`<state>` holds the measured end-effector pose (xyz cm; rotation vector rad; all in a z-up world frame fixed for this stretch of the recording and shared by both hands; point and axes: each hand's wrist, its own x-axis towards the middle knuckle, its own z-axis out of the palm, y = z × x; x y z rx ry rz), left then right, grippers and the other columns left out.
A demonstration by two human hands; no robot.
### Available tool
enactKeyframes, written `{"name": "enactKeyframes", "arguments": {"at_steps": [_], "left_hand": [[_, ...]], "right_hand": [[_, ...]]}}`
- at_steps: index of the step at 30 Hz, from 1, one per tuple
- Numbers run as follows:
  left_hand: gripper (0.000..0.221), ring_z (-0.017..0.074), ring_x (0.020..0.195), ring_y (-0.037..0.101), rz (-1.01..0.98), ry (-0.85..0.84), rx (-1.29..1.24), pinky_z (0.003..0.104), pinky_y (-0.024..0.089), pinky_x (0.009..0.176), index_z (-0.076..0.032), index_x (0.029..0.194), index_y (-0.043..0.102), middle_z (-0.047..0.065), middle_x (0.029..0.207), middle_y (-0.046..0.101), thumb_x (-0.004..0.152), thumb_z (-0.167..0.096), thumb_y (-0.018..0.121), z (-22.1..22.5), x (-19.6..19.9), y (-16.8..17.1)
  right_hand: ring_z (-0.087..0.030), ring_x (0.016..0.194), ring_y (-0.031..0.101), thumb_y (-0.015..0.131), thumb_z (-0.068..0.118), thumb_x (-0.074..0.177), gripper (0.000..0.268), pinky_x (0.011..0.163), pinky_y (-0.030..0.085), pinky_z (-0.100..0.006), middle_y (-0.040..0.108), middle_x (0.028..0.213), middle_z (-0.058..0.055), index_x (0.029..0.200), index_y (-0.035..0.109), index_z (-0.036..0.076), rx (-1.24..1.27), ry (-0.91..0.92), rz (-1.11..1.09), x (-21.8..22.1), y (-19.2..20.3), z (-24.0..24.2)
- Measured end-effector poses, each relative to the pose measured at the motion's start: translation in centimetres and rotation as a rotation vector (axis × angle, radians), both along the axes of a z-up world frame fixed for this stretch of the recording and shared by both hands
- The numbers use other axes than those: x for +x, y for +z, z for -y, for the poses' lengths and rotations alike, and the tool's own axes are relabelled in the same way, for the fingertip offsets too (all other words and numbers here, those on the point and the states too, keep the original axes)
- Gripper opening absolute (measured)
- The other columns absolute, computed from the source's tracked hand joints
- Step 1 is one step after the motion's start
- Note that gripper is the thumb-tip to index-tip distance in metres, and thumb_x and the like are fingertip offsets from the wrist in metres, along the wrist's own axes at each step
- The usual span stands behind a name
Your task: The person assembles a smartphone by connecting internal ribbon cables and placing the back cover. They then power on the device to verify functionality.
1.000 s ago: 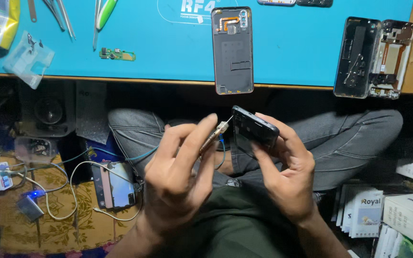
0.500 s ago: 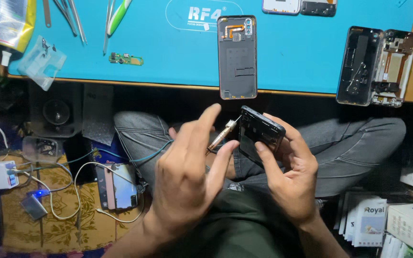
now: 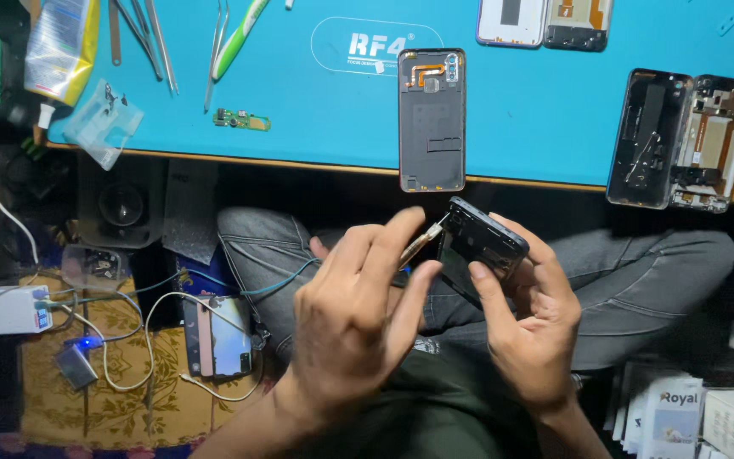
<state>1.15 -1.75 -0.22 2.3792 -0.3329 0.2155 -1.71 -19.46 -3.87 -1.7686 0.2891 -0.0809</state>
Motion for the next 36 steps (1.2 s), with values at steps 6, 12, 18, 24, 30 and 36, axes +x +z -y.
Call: {"name": "enactKeyframes", "arguments": {"at_steps": [6, 12, 18, 24, 30, 36], "left_hand": [[0.015, 0.0277, 0.066, 0.071, -0.091, 0.058, -0.024, 0.044, 0.047, 0.056, -0.016, 0.101, 0.072, 0.003, 0.076, 0.075, 0.108, -0.024, 0.062, 0.5, 1.3, -0.4], [0.014, 0.0360, 0.079, 0.069, 0.010, 0.200, 0.036, 0.051, 0.050, 0.063, -0.013, 0.121, 0.070, 0.012, 0.108, 0.059, 0.108, -0.016, 0.068, -2.1, 8.3, -5.7], [0.025, 0.0365, 0.099, 0.056, 0.152, 0.136, 0.295, 0.049, 0.044, 0.084, -0.008, 0.125, 0.075, 0.015, 0.107, 0.059, 0.101, -0.011, 0.079, -3.7, 13.7, -10.1], [0.021, 0.0132, 0.098, 0.076, -0.421, -0.024, -0.485, 0.029, 0.058, 0.090, -0.011, 0.104, 0.081, 0.001, 0.104, 0.083, 0.101, -0.028, 0.068, 1.3, 6.5, -2.6], [0.019, 0.0081, 0.080, 0.065, -0.694, 0.020, -0.787, 0.023, 0.051, 0.076, -0.006, 0.094, 0.081, 0.001, 0.085, 0.074, 0.099, -0.022, 0.073, 2.5, 2.9, -3.3], [0.038, 0.0131, 0.089, 0.067, -0.761, -0.080, -0.954, 0.029, 0.053, 0.081, 0.000, 0.099, 0.081, 0.006, 0.094, 0.075, 0.107, -0.026, 0.054, 1.4, 2.7, -2.8]], "right_hand": [[-0.012, 0.112, 0.070, 0.069, -0.002, 0.100, 0.051, 0.106, 0.055, -0.023, 0.074, 0.129, -0.011, 0.150, 0.057, 0.001, 0.028, -0.070, -0.055, 0.5, -0.4, 0.6], [-0.027, 0.103, 0.074, 0.064, 0.002, 0.097, 0.062, 0.087, 0.065, -0.043, 0.075, 0.120, -0.023, 0.156, 0.047, -0.002, 0.555, -0.121, -0.269, 0.9, -1.3, 3.0], [-0.015, 0.077, 0.077, 0.070, 0.007, 0.094, 0.071, 0.064, 0.067, -0.031, 0.082, 0.099, -0.012, 0.162, 0.050, 0.006, 0.511, -0.010, -0.316, 0.1, 0.2, 3.4], [0.003, 0.048, 0.034, 0.069, 0.011, 0.096, 0.083, 0.042, 0.023, -0.016, 0.070, 0.074, 0.003, 0.172, 0.036, 0.016, 0.324, 0.131, -0.330, 0.3, 2.3, 3.0], [0.000, 0.052, 0.043, 0.069, 0.003, 0.095, 0.077, 0.047, 0.035, -0.018, 0.068, 0.073, 0.002, 0.167, 0.044, 0.013, 0.411, 0.148, -0.382, 0.1, 2.9, 2.0], [0.002, 0.049, 0.034, 0.069, 0.005, 0.095, 0.077, 0.044, 0.025, -0.017, 0.072, 0.075, 0.001, 0.167, 0.044, 0.013, 0.334, 0.157, -0.389, -0.3, 3.4, 2.2]]}}
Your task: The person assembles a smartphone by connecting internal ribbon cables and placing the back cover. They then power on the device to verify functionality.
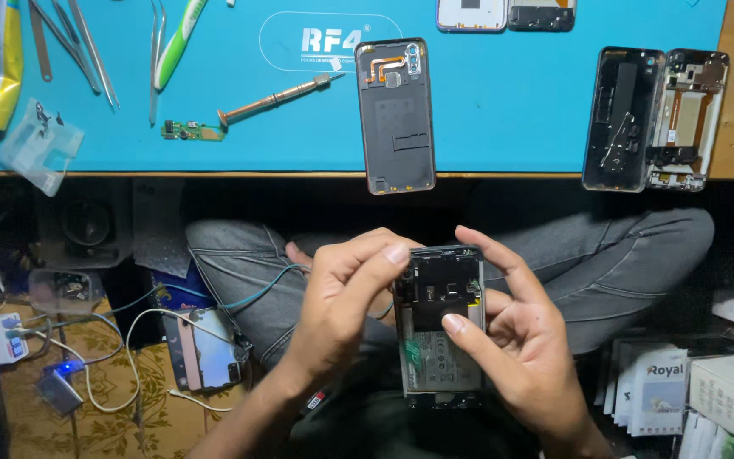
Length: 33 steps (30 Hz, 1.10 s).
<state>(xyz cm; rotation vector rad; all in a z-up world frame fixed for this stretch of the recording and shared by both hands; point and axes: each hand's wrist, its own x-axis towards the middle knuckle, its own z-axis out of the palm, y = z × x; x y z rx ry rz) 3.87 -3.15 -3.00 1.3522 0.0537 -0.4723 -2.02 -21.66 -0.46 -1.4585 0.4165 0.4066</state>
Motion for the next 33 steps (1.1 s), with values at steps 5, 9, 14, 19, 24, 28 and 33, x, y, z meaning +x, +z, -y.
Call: {"name": "enactKeyframes", "arguments": {"at_steps": [5, 9, 14, 19, 24, 28, 33], "left_hand": [[0.030, 0.0129, 0.090, 0.069, -0.013, -0.035, 0.007, 0.028, 0.054, 0.083, -0.001, 0.105, 0.081, 0.005, 0.094, 0.076, 0.101, -0.022, 0.060, -0.4, -0.4, 0.2], [0.025, 0.0101, 0.087, 0.068, -0.058, -0.021, -0.012, 0.026, 0.055, 0.081, -0.002, 0.107, 0.081, 0.002, 0.091, 0.074, 0.100, -0.021, 0.067, -0.2, -0.7, -0.1], [0.029, 0.0112, 0.099, 0.072, -0.046, 0.043, -0.057, 0.025, 0.057, 0.089, -0.002, 0.123, 0.074, 0.005, 0.107, 0.078, 0.099, -0.019, 0.068, 0.3, -1.4, 0.2], [0.030, 0.0070, 0.080, 0.062, -0.051, 0.075, 0.025, 0.022, 0.051, 0.069, -0.006, 0.126, 0.074, 0.000, 0.092, 0.067, 0.100, -0.020, 0.071, 0.9, -2.7, -1.6], [0.020, 0.0075, 0.067, 0.063, 0.167, 0.125, 0.369, 0.025, 0.051, 0.069, -0.010, 0.109, 0.082, -0.001, 0.079, 0.074, 0.100, -0.024, 0.070, 1.3, -2.1, -2.0], [0.010, 0.0158, 0.075, 0.066, 0.524, 0.190, 0.560, 0.030, 0.054, 0.072, -0.008, 0.106, 0.077, 0.005, 0.087, 0.071, 0.099, -0.014, 0.071, 1.0, 1.6, -3.1], [0.020, 0.0344, 0.081, 0.068, 0.824, 0.094, 0.888, 0.045, 0.055, 0.076, -0.006, 0.110, 0.076, 0.010, 0.083, 0.065, 0.090, -0.011, 0.080, 0.8, 7.4, -5.1]], "right_hand": [[0.002, 0.051, 0.043, 0.070, 0.006, 0.095, 0.077, 0.047, 0.036, -0.016, 0.075, 0.078, -0.002, 0.167, 0.044, 0.013, 0.038, -0.020, -0.004, -0.4, 0.3, -0.1], [-0.002, 0.060, 0.061, 0.069, 0.005, 0.095, 0.077, 0.055, 0.051, -0.017, 0.083, 0.094, -0.010, 0.167, 0.042, 0.012, 0.076, -0.017, 0.009, -0.3, 0.2, -0.1], [-0.003, 0.059, 0.057, 0.069, 0.006, 0.095, 0.077, 0.054, 0.047, -0.019, 0.082, 0.093, -0.009, 0.167, 0.043, 0.014, 0.045, -0.035, 0.035, -0.1, -0.6, 0.2], [-0.013, 0.083, 0.075, 0.066, 0.008, 0.099, 0.074, 0.072, 0.063, -0.028, 0.082, 0.103, -0.012, 0.168, 0.042, 0.009, 0.125, -0.176, 0.111, 0.4, -3.5, 1.8], [-0.028, 0.107, 0.073, 0.061, 0.000, 0.099, 0.052, 0.089, 0.065, -0.047, 0.073, 0.128, -0.019, 0.150, 0.055, 0.004, 0.208, -0.438, 0.146, 4.2, -5.2, 4.2], [-0.016, 0.113, 0.069, 0.060, 0.008, 0.102, 0.060, 0.098, 0.059, -0.031, 0.071, 0.137, -0.008, 0.161, 0.049, 0.012, 0.164, -0.494, 0.114, 8.1, -7.0, 5.7], [-0.023, 0.108, 0.077, 0.068, 0.011, 0.103, 0.063, 0.093, 0.068, -0.045, 0.072, 0.126, -0.015, 0.162, 0.046, 0.008, 0.121, -0.421, 0.279, 10.7, -10.0, 5.9]]}}
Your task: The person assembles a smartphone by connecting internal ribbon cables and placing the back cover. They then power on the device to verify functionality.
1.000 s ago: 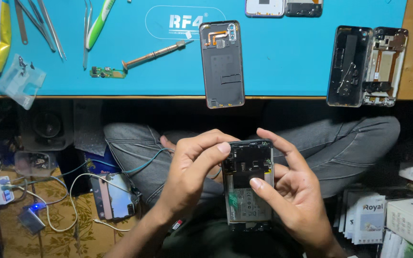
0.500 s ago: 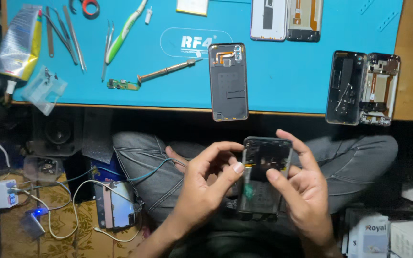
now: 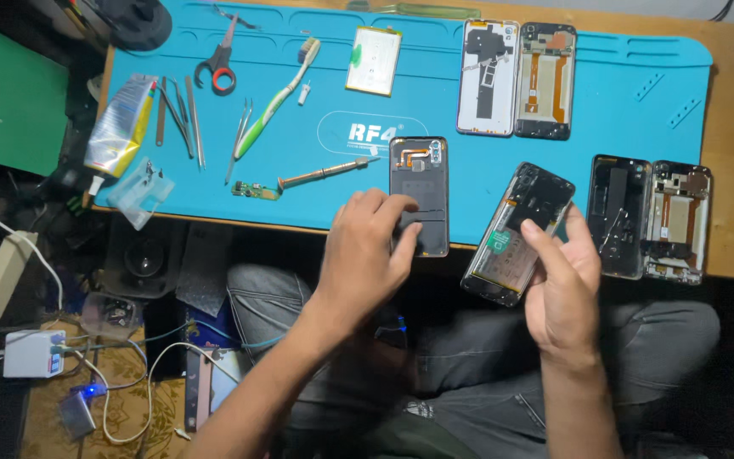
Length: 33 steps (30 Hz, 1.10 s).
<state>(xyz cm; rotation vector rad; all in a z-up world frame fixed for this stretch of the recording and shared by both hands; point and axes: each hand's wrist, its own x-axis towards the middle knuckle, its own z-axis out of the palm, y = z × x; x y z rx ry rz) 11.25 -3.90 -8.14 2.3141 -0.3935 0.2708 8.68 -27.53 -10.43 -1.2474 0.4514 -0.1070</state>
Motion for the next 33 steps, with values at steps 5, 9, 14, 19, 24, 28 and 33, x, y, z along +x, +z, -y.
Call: {"name": "enactKeyframes", "arguments": {"at_steps": [5, 9, 14, 19, 24, 28, 33], "left_hand": [[0.025, 0.0385, 0.090, 0.067, -0.068, -0.055, 0.140, 0.049, 0.053, 0.081, -0.010, 0.101, 0.071, 0.010, 0.089, 0.063, 0.082, -0.018, 0.085, 0.7, 2.5, -2.3], [0.020, 0.0407, 0.090, 0.067, -0.159, -0.060, 0.170, 0.051, 0.053, 0.081, -0.008, 0.090, 0.071, 0.012, 0.087, 0.063, 0.078, -0.017, 0.085, 1.1, 3.5, -2.3], [0.013, 0.0442, 0.083, 0.067, -0.291, 0.003, 0.019, 0.053, 0.054, 0.076, -0.010, 0.082, 0.069, 0.013, 0.077, 0.060, 0.082, -0.016, 0.080, -0.1, 3.5, -1.1], [0.010, 0.0380, 0.074, 0.070, -0.280, 0.163, 0.008, 0.048, 0.056, 0.072, -0.015, 0.082, 0.073, 0.006, 0.069, 0.061, 0.082, -0.017, 0.083, -3.4, 3.9, 0.8], [0.019, 0.0403, 0.067, 0.073, -0.383, 0.227, 0.060, 0.051, 0.055, 0.063, -0.014, 0.092, 0.073, 0.006, 0.060, 0.066, 0.092, -0.033, 0.077, -2.2, 1.1, 1.5], [0.042, 0.0517, 0.068, 0.074, -0.569, 0.232, 0.174, 0.054, 0.056, 0.065, -0.009, 0.075, 0.073, 0.016, 0.058, 0.071, 0.094, -0.047, 0.074, -0.6, -0.8, 1.9], [0.030, 0.0057, 0.055, 0.054, -0.789, 0.332, -0.180, 0.029, 0.048, 0.061, -0.015, 0.076, 0.073, -0.007, 0.056, 0.067, 0.094, -0.037, 0.080, 0.2, -1.8, 1.2]], "right_hand": [[-0.026, 0.100, 0.078, 0.072, 0.005, 0.100, 0.059, 0.086, 0.069, -0.048, 0.072, 0.118, -0.014, 0.155, 0.050, 0.011, 0.022, -0.019, -0.020, 0.2, -2.0, -0.2], [-0.025, 0.096, 0.079, 0.073, 0.005, 0.100, 0.060, 0.083, 0.070, -0.046, 0.072, 0.116, -0.014, 0.154, 0.050, 0.011, 0.026, -0.027, -0.027, 0.8, -4.1, 0.3], [-0.026, 0.096, 0.079, 0.074, 0.006, 0.099, 0.061, 0.083, 0.070, -0.047, 0.073, 0.117, -0.015, 0.155, 0.050, 0.011, 0.011, -0.034, -0.036, 1.4, -4.2, 0.4], [-0.026, 0.096, 0.080, 0.075, 0.006, 0.098, 0.061, 0.082, 0.070, -0.046, 0.074, 0.115, -0.015, 0.154, 0.052, 0.012, 0.006, -0.042, -0.054, 1.5, -3.9, 0.3], [-0.024, 0.094, 0.080, 0.074, 0.008, 0.099, 0.061, 0.082, 0.070, -0.044, 0.075, 0.116, -0.014, 0.156, 0.052, 0.011, 0.005, -0.055, -0.071, 1.2, -4.2, 0.5], [-0.025, 0.102, 0.079, 0.070, 0.011, 0.101, 0.063, 0.087, 0.069, -0.045, 0.073, 0.124, -0.015, 0.161, 0.049, 0.012, 0.010, -0.051, -0.087, 0.1, -3.3, 0.9], [-0.017, 0.127, 0.062, 0.051, 0.005, 0.103, 0.086, 0.106, 0.055, -0.036, 0.060, 0.153, -0.007, 0.177, 0.021, 0.035, 0.082, -0.059, -0.152, -1.0, 3.9, -1.6]]}}
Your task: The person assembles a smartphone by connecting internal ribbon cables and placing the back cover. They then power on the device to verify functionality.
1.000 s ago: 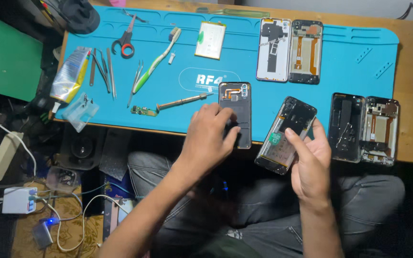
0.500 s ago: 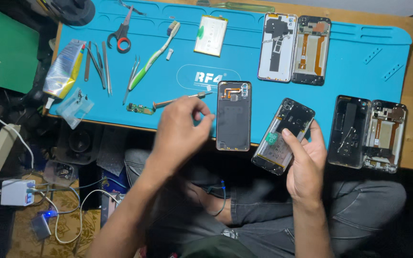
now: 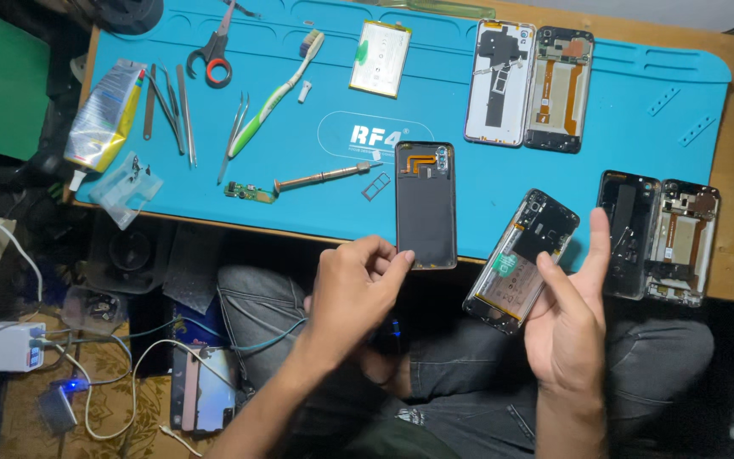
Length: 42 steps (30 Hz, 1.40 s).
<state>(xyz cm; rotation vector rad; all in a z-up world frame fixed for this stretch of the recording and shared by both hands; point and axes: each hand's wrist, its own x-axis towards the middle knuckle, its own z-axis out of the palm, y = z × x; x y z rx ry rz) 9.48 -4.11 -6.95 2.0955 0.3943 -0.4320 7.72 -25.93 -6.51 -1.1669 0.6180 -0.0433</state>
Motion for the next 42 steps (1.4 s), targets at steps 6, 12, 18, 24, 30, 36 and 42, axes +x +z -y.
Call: {"name": "enactKeyframes", "arguments": {"at_steps": [6, 12, 18, 24, 30, 36, 42], "left_hand": [[0.023, 0.0006, 0.055, 0.058, 0.089, 0.098, -0.375, 0.020, 0.047, 0.053, -0.009, 0.074, 0.076, -0.002, 0.060, 0.073, 0.093, -0.019, 0.083, 0.0, -2.0, 2.5], [0.026, -0.0031, 0.049, 0.051, 0.270, -0.023, -0.373, 0.019, 0.041, 0.048, -0.011, 0.068, 0.071, -0.009, 0.051, 0.062, 0.091, -0.015, 0.084, -1.2, -5.7, 5.6], [0.023, 0.0033, 0.044, 0.053, 0.469, -0.183, -0.338, 0.020, 0.044, 0.047, -0.012, 0.073, 0.066, -0.006, 0.053, 0.067, 0.092, -0.014, 0.079, -3.2, -7.5, 6.6], [0.039, 0.0053, 0.081, 0.070, 0.044, 0.014, -0.751, 0.019, 0.057, 0.070, -0.006, 0.130, 0.074, 0.001, 0.094, 0.079, 0.093, -0.018, 0.079, -2.4, -8.1, 5.5], [0.042, 0.0120, 0.108, 0.064, 0.084, -0.058, -0.906, 0.028, 0.052, 0.103, -0.004, 0.146, 0.062, 0.004, 0.117, 0.070, 0.111, -0.022, 0.049, -2.3, -8.6, 5.7], [0.092, 0.0183, 0.102, 0.065, 0.294, -0.209, -0.361, 0.042, 0.032, 0.115, -0.014, 0.163, 0.049, 0.005, 0.111, 0.071, 0.104, -0.077, 0.019, -5.6, -8.0, 6.7], [0.058, 0.0176, 0.110, 0.067, 0.314, -0.191, -0.237, 0.032, 0.056, 0.095, -0.014, 0.164, 0.047, 0.008, 0.120, 0.065, 0.110, -0.035, 0.047, -5.3, -8.6, 5.7]], "right_hand": [[-0.013, 0.093, 0.070, 0.062, 0.018, 0.109, 0.034, 0.076, 0.060, -0.026, 0.073, 0.109, -0.007, 0.141, 0.067, 0.007, -0.214, 0.137, 0.108, -2.7, -1.6, 2.0], [-0.007, 0.078, 0.056, 0.067, 0.023, 0.100, 0.033, 0.071, 0.040, -0.019, 0.070, 0.092, -0.003, 0.120, 0.076, -0.003, -0.328, 0.265, 0.075, -3.6, -0.3, -0.1], [-0.006, 0.070, 0.045, 0.081, 0.011, 0.094, 0.018, 0.064, 0.040, -0.022, 0.051, 0.077, 0.004, 0.081, 0.068, 0.008, -0.339, 0.334, 0.052, -4.9, 0.5, -2.5], [-0.022, 0.092, 0.076, 0.078, 0.002, 0.093, 0.009, 0.081, 0.067, -0.034, 0.078, 0.100, -0.013, 0.100, 0.077, -0.003, -0.113, 0.297, 0.042, -6.3, 0.0, -3.6], [-0.016, 0.059, 0.064, 0.077, 0.003, 0.095, 0.008, 0.052, 0.065, -0.029, 0.063, 0.090, -0.008, 0.093, 0.074, -0.004, -0.161, 0.331, 0.112, -7.0, 0.6, -6.0], [-0.008, 0.078, 0.057, 0.068, 0.015, 0.104, 0.022, 0.073, 0.045, -0.024, 0.064, 0.080, 0.001, 0.084, 0.069, 0.007, -0.241, 0.330, 0.112, -7.5, -0.9, -5.0], [-0.002, 0.075, 0.051, 0.073, 0.012, 0.104, 0.011, 0.065, 0.045, -0.018, 0.061, 0.082, 0.004, 0.093, 0.069, 0.010, -0.356, 0.325, 0.136, -7.2, -0.2, -6.0]]}}
